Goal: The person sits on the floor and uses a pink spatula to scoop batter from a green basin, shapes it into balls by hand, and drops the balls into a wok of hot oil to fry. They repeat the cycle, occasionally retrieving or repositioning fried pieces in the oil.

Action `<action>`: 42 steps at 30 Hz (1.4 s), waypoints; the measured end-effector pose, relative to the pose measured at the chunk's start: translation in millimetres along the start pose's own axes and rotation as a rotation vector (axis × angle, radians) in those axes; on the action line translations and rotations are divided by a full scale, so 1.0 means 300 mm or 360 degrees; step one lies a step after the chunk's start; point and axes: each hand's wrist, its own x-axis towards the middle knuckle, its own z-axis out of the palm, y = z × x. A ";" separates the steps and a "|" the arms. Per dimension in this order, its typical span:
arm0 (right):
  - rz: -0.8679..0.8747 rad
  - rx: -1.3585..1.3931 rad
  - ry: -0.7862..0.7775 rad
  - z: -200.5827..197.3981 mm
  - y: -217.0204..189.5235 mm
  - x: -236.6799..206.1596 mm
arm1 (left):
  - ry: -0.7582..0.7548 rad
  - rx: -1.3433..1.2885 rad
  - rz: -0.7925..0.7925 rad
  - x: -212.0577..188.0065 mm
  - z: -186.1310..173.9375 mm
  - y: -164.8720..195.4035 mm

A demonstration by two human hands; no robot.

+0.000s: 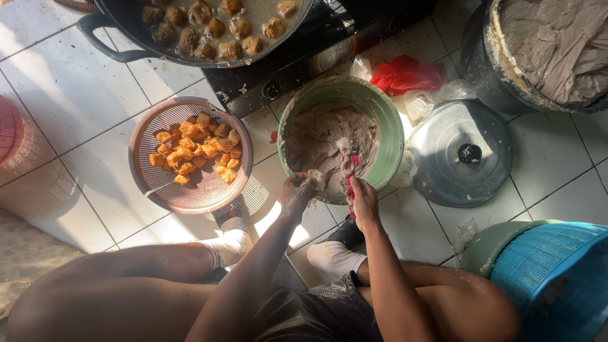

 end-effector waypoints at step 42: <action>-0.1251 -0.1180 0.0212 0.043 -0.345 -0.286 | -0.1298 -0.0997 0.0166 -0.182 0.037 0.461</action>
